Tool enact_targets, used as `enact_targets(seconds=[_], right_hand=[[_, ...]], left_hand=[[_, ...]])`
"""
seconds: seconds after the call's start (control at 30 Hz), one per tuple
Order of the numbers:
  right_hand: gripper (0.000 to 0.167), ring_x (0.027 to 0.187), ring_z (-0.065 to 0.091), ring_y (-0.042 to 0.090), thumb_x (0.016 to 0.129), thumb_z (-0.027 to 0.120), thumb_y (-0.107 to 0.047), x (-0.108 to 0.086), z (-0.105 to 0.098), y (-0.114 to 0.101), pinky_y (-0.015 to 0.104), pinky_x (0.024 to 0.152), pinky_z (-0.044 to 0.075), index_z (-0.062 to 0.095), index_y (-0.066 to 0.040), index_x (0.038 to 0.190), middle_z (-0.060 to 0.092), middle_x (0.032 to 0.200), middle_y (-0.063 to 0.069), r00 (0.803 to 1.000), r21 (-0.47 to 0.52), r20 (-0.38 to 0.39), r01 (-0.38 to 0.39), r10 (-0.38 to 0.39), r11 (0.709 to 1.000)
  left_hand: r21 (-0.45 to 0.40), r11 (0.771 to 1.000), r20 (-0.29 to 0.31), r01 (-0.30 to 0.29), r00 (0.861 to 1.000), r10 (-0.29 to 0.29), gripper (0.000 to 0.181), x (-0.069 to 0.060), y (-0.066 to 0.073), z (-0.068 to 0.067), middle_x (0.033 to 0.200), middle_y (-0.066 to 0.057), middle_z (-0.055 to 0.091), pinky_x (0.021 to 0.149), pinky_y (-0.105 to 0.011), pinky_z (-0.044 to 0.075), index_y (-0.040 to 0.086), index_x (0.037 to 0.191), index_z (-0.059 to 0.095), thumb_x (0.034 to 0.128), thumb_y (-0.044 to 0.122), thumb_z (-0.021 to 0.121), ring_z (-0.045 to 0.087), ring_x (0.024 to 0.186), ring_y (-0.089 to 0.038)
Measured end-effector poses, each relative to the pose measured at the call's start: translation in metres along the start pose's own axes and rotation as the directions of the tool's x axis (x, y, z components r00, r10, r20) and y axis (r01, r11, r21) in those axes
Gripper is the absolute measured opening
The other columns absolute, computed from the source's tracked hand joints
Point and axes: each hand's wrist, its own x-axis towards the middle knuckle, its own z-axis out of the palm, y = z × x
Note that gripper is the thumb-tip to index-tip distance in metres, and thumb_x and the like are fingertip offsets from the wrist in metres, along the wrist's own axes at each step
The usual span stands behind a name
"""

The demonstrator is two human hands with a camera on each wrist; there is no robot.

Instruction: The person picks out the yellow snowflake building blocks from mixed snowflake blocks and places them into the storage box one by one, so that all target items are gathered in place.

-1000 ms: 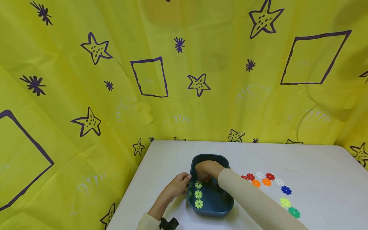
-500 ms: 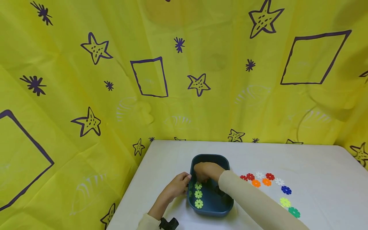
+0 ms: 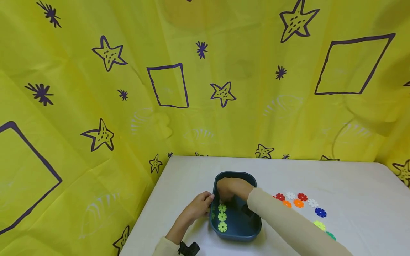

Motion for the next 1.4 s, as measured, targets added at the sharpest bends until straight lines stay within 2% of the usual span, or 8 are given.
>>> enact_targets(seconds=[0.13,0.3,0.47,0.6,0.8,1.0,1.27,1.4], right_hand=[[0.023,0.069,0.057,0.012,0.1,0.074,-0.025,-0.014,-0.015,0.012,0.031,0.072,0.05,0.072,-0.012,0.08,0.064,0.073,-0.004,0.998,0.08,-0.045,0.051,-0.047,0.996],[0.025,0.066,0.054,0.013,0.1,0.074,-0.025,-0.037,-0.036,0.039,0.03,0.064,0.045,0.073,-0.009,0.081,0.063,0.071,-0.002,0.986,0.203,-0.133,0.124,-0.098,0.971],[0.024,0.073,0.061,0.014,0.102,0.073,-0.026,-0.067,-0.051,0.069,0.029,0.066,0.047,0.072,-0.007,0.088,0.064,0.079,-0.001,0.977,0.248,-0.188,0.151,-0.105,0.957],[0.022,0.078,0.063,0.019,0.102,0.072,-0.026,-0.094,-0.051,0.097,0.031,0.069,0.05,0.071,-0.007,0.092,0.065,0.082,0.001,0.97,0.268,-0.221,0.158,-0.099,0.95],[0.018,0.078,0.062,0.018,0.101,0.073,-0.024,-0.123,-0.028,0.141,0.033,0.071,0.052,0.07,-0.011,0.09,0.064,0.082,-0.001,0.975,0.315,-0.217,0.116,-0.047,0.942],[0.016,0.076,0.058,0.019,0.1,0.073,-0.021,-0.146,0.008,0.169,0.032,0.068,0.052,0.068,-0.008,0.092,0.065,0.084,0.004,0.986,0.398,-0.166,0.046,0.023,0.916],[0.018,0.078,0.051,0.017,0.094,0.078,-0.021,-0.163,0.052,0.177,0.029,0.069,0.044,0.064,-0.015,0.086,0.057,0.084,-0.002,0.988,0.397,-0.147,0.014,0.049,0.918],[0.023,0.081,0.051,0.019,0.092,0.083,-0.025,-0.168,0.064,0.172,0.031,0.07,0.044,0.063,-0.013,0.086,0.056,0.086,0.001,0.991,0.439,-0.121,-0.005,0.064,0.898]], left_hand=[[0.001,1.0,-0.003,0.0,1.0,0.0,0.032,-0.001,0.001,0.0,0.115,-0.017,0.065,0.081,-0.042,0.062,-0.005,0.123,0.06,0.1141,0.023,0.048,0.065,0.105,-0.027],[0.012,1.0,-0.014,0.007,1.0,-0.006,0.031,-0.001,-0.001,0.002,0.113,-0.015,0.065,0.081,-0.042,0.062,-0.004,0.122,0.06,0.1141,0.024,0.048,0.064,0.103,-0.026],[0.026,0.999,-0.032,0.025,0.999,-0.024,0.031,-0.001,0.0,0.003,0.111,-0.013,0.064,0.081,-0.042,0.062,-0.003,0.122,0.061,0.1139,0.024,0.049,0.064,0.1,-0.023],[0.027,0.999,-0.036,0.023,0.999,-0.022,0.031,-0.002,0.0,0.005,0.11,-0.014,0.065,0.08,-0.04,0.062,-0.004,0.122,0.061,0.1139,0.023,0.048,0.064,0.099,-0.024],[0.032,0.999,-0.037,0.021,0.999,-0.02,0.033,-0.001,-0.001,0.004,0.111,-0.014,0.065,0.079,-0.04,0.062,-0.004,0.123,0.061,0.1139,0.025,0.049,0.065,0.099,-0.024],[0.033,0.999,-0.035,0.017,0.999,-0.016,0.033,0.001,-0.001,0.004,0.111,-0.013,0.065,0.079,-0.041,0.062,-0.004,0.124,0.061,0.1139,0.025,0.049,0.064,0.1,-0.024],[0.029,0.999,-0.035,0.022,0.999,-0.021,0.032,0.0,-0.001,0.004,0.111,-0.014,0.064,0.079,-0.04,0.062,-0.004,0.123,0.061,0.114,0.025,0.048,0.064,0.1,-0.024],[0.027,0.999,-0.033,0.025,0.999,-0.024,0.033,0.0,-0.001,0.003,0.111,-0.013,0.064,0.079,-0.04,0.062,-0.003,0.123,0.061,0.1138,0.025,0.049,0.064,0.099,-0.023]])
